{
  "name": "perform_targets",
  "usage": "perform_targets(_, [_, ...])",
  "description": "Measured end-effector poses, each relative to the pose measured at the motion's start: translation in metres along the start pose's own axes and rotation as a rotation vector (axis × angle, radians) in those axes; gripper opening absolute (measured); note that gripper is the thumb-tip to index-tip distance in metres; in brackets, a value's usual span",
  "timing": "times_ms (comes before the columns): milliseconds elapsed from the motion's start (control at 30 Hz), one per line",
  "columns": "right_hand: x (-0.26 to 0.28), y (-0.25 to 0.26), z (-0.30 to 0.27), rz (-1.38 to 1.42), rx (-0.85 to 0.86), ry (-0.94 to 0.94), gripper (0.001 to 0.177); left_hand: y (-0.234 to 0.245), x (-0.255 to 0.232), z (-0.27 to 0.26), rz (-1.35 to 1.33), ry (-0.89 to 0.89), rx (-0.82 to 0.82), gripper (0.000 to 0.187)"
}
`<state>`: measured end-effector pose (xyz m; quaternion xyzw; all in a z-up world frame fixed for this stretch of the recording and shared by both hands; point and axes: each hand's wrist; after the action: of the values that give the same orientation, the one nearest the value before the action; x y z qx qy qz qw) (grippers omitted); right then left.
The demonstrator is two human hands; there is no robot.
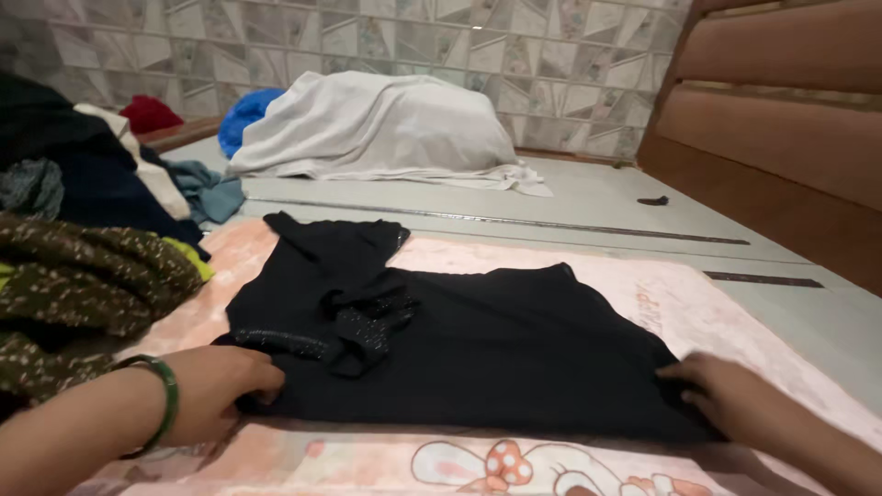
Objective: The person folds a black shirt on a pink mat on the floor, smoothing it with their hands before folding the sleeves and then the body of the garment.
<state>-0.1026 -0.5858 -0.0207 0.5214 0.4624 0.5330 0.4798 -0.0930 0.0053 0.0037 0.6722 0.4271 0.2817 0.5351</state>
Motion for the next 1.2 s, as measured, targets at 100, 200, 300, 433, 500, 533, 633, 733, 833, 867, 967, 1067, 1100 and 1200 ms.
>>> perform_targets(100, [0.007,-0.006,-0.015,0.005,0.087,-0.099,0.042,-0.007,0.004,-0.001,-0.039,-0.056,0.022,0.023])
perform_targets(200, [0.013,0.005,-0.009,-0.199,0.195,-0.195,0.046,-0.007,0.019,0.004,-0.342,0.033,0.133,0.022])
perform_targets(300, [0.037,0.022,0.002,-0.420,0.208,-0.225,0.049,0.000,0.045,0.016,-0.548,0.048,0.192,0.024])
perform_targets(433, [0.117,0.036,0.012,-0.209,-0.034,0.089,0.046,-0.011,0.059,0.031,-0.380,-0.001,0.022,0.018])
perform_targets(500, [0.171,0.037,0.017,-0.029,-0.049,0.270,0.045,-0.021,0.061,0.032,-0.423,0.045,-0.004,0.018])
perform_targets(533, [0.196,0.038,0.018,-0.056,-0.025,0.317,0.043,-0.024,0.060,0.033,-0.445,0.068,-0.016,0.018])
perform_targets(633, [0.263,0.034,0.034,-0.102,0.073,0.513,0.053,-0.031,0.060,0.035,-0.497,0.008,-0.064,0.020])
perform_targets(733, [0.311,0.020,0.059,-0.076,-0.199,1.034,0.074,-0.035,0.060,0.031,-0.544,0.049,-0.074,0.020])
perform_targets(833, [0.341,0.005,0.089,-0.096,-0.241,1.240,0.090,-0.032,0.058,0.032,-0.587,0.005,-0.058,0.022])
perform_targets(867, [0.348,0.002,0.102,-0.058,-0.111,1.202,0.088,-0.032,0.057,0.032,-0.586,0.020,-0.050,0.022])
perform_targets(967, [0.357,-0.015,0.141,0.010,0.095,1.044,0.055,-0.029,0.056,0.029,-0.582,0.045,-0.027,0.022])
perform_targets(1067, [0.359,-0.035,0.199,0.329,0.184,0.840,0.047,-0.027,0.055,0.029,-0.592,0.044,-0.007,0.023])
perform_targets(1100, [0.358,-0.036,0.223,0.431,0.120,0.861,0.050,-0.027,0.055,0.029,-0.607,0.045,0.002,0.024])
perform_targets(1200, [0.351,-0.050,0.268,0.680,0.076,0.578,0.042,-0.027,0.055,0.029,-0.614,0.039,-0.023,0.031])
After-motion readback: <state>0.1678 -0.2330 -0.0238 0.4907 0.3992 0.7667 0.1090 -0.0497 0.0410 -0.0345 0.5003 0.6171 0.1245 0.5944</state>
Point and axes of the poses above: each hand's wrist, its own z-axis towards the middle knuckle, its own y-axis out of the back of the hand, x = y × z, and after that the axes turned 2 degrees about z, right-handed
